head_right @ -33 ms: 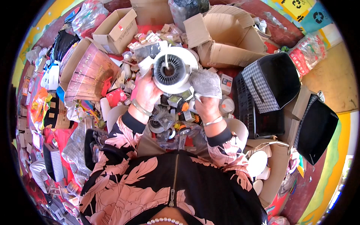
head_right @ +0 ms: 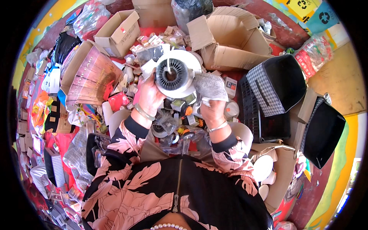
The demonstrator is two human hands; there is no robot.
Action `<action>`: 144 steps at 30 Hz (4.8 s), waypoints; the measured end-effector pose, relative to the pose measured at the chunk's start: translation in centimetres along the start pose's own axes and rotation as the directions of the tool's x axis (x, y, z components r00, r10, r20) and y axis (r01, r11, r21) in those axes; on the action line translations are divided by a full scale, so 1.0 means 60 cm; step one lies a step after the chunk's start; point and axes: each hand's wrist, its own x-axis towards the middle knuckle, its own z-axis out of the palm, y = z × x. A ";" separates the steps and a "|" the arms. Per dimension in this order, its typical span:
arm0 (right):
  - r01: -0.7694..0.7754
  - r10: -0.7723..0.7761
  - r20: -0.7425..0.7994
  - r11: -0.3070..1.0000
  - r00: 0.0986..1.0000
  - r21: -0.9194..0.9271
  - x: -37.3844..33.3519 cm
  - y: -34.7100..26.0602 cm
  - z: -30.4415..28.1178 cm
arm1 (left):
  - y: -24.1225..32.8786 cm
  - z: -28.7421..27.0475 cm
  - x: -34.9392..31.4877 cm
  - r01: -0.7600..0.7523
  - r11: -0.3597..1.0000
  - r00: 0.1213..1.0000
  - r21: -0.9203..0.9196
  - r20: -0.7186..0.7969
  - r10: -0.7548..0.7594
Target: The person sits on the floor and wipes a small white fan with a grey cloth, cleaning the grill and body. They then wipe a white plate and place it into a cardboard box filled with other white plates. Finally, they pick up a white bowl and wipe it with the cloth.
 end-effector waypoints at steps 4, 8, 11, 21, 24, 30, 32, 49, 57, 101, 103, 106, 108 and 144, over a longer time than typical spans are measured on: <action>-0.390 0.594 -0.110 0.645 0.797 0.657 0.018 -0.032 -0.034 | 0.011 -0.032 0.012 -0.115 0.991 0.992 0.071 0.049 0.112; -0.363 0.551 0.000 0.549 0.834 0.753 0.044 -0.044 -0.067 | 0.017 -0.014 0.007 -0.117 0.991 0.993 0.070 -0.009 0.117; -0.393 0.515 0.090 0.519 0.853 0.759 0.043 -0.068 -0.056 | 0.020 0.012 -0.008 -0.089 0.994 0.996 0.062 0.025 0.088; -0.529 0.409 0.343 0.554 0.846 0.643 0.022 -0.077 -0.015 | 0.018 -0.009 -0.009 -0.020 0.977 0.990 0.211 0.143 -0.011; -0.571 0.520 0.371 0.299 0.769 0.764 0.018 -0.080 0.007 | 0.012 0.001 -0.009 -0.028 0.983 0.999 0.179 0.048 0.019; -0.577 0.556 0.360 0.280 0.749 0.767 0.009 -0.091 0.019 | 0.011 0.015 -0.021 -0.038 0.992 0.998 0.118 0.051 0.032; -0.547 0.520 0.349 0.293 0.780 0.785 0.004 -0.094 0.022 | 0.014 0.009 -0.021 -0.069 0.981 0.997 0.183 0.051 0.060; -0.345 0.324 0.119 0.875 0.939 0.340 -0.015 -0.054 0.020 | 0.036 -0.001 -0.029 -0.359 0.362 0.933 0.860 0.345 0.105; 0.044 0.093 0.498 0.965 0.862 -0.257 0.017 -0.049 -0.007 | 0.010 -0.010 -0.038 -0.407 0.080 0.911 0.910 0.411 -0.038; -0.583 0.551 0.205 0.703 0.809 0.408 0.013 -0.025 -0.012 | -0.012 -0.004 -0.020 0.162 0.956 0.986 0.243 -0.071 -0.149; -0.632 0.605 0.281 0.506 0.745 0.588 0.015 -0.026 -0.020 | -0.020 -0.009 -0.018 0.211 0.974 0.975 0.080 -0.085 -0.204; -0.696 0.651 0.356 0.384 0.670 0.607 0.010 -0.031 -0.020 | -0.014 -0.022 -0.011 0.251 0.967 0.966 -0.042 -0.051 -0.253; -0.744 0.641 0.416 0.402 0.645 0.533 0.011 -0.033 -0.021 | -0.008 -0.024 -0.012 0.229 0.973 0.973 -0.014 0.022 -0.229; -0.605 0.602 0.285 0.433 0.746 0.669 0.026 -0.041 -0.027 | -0.028 -0.005 -0.006 -0.070 0.957 0.971 0.280 -0.202 0.130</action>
